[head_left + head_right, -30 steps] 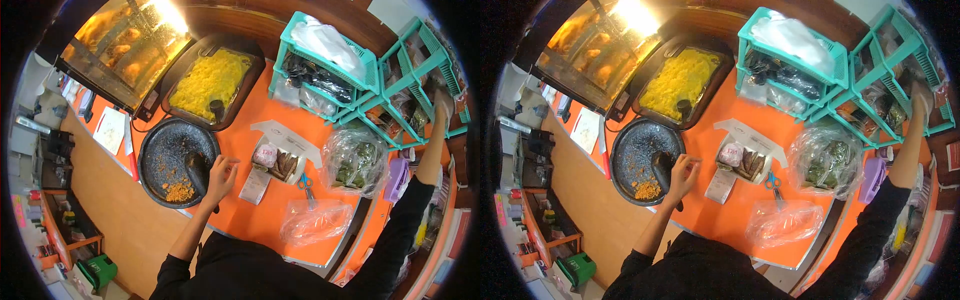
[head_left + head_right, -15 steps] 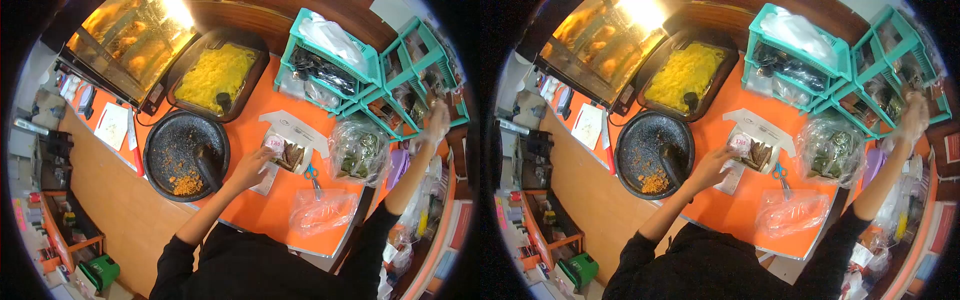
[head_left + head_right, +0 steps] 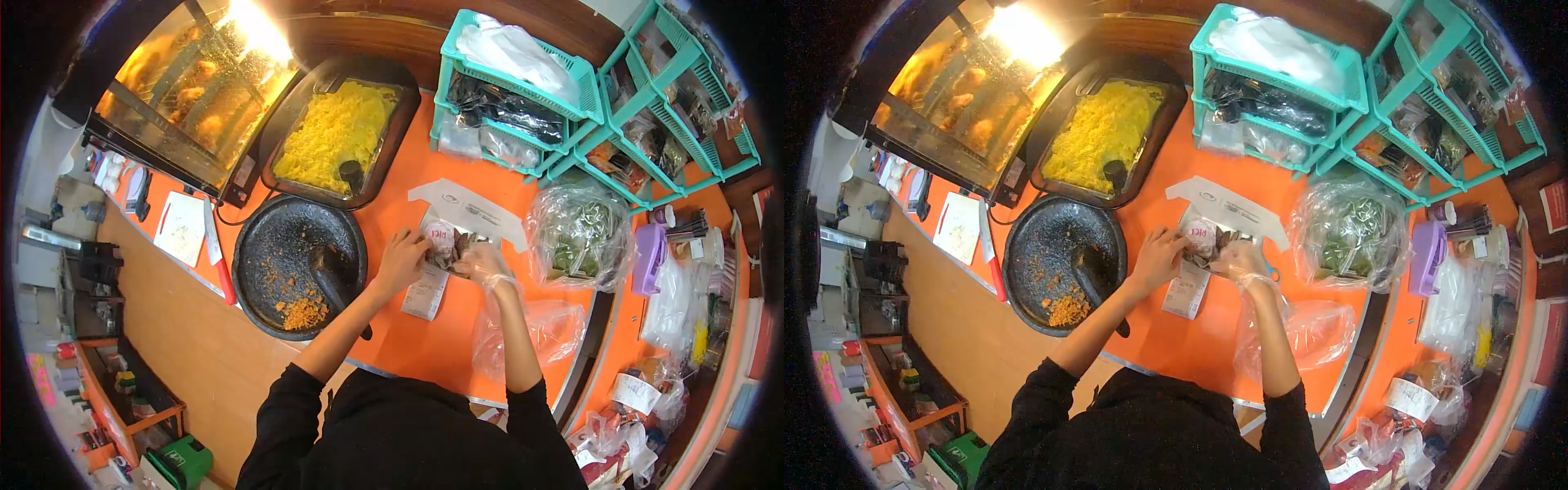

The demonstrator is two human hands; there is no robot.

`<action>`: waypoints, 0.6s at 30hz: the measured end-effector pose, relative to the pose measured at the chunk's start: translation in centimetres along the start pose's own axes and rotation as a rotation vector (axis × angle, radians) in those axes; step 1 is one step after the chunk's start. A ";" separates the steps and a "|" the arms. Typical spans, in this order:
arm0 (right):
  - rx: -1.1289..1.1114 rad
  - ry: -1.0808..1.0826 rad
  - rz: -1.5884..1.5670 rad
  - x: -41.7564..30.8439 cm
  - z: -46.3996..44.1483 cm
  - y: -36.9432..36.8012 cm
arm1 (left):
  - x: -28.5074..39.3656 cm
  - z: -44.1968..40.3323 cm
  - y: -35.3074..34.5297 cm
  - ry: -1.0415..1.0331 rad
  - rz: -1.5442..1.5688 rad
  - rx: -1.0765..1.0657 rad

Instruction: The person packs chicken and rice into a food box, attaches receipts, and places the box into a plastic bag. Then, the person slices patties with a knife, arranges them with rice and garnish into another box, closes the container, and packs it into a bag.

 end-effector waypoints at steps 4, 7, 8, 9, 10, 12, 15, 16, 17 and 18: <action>-0.228 -0.047 0.109 2.2 -1.9 -3.3 | 0.2 0.9 -0.6 -0.071 -0.293 -0.012; 0.068 0.256 0.248 -1.8 1.0 -1.6 | 0.6 1.6 1.0 -0.044 -0.196 0.021; 0.055 0.271 0.247 -2.8 2.0 -1.7 | 0.9 2.0 2.6 -0.002 -0.067 0.137; 0.196 0.273 0.430 -3.7 2.6 -1.5 | -0.2 2.0 4.6 0.148 0.158 0.215; 0.345 0.272 0.607 -4.9 2.7 -1.2 | -2.7 2.3 6.3 0.281 0.141 0.436; 0.352 0.311 0.472 -8.3 2.6 -2.0 | -10.2 3.9 7.9 0.775 0.237 0.807; 0.221 0.376 0.252 -9.7 0.9 -6.4 | -21.4 3.7 9.2 1.203 0.776 0.767; 0.081 0.403 0.164 -9.8 -0.3 -8.4 | -22.2 2.9 9.7 1.269 0.974 0.746; 0.080 0.413 0.164 -10.3 -1.2 -9.9 | -22.5 2.4 10.4 1.333 1.002 0.756; 0.040 0.398 0.250 -10.8 -2.3 -11.4 | -22.9 1.9 10.9 1.398 1.030 0.762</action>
Point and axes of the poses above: each hand's wrist, its own z-axis away from the middle knuckle, its own y-axis out of the back of the hand, x = y × z, the point moved 3 cm from there along -z, towards the middle knuckle, and after that the axes turned 8 degrees about -z, right-handed, at the moved point
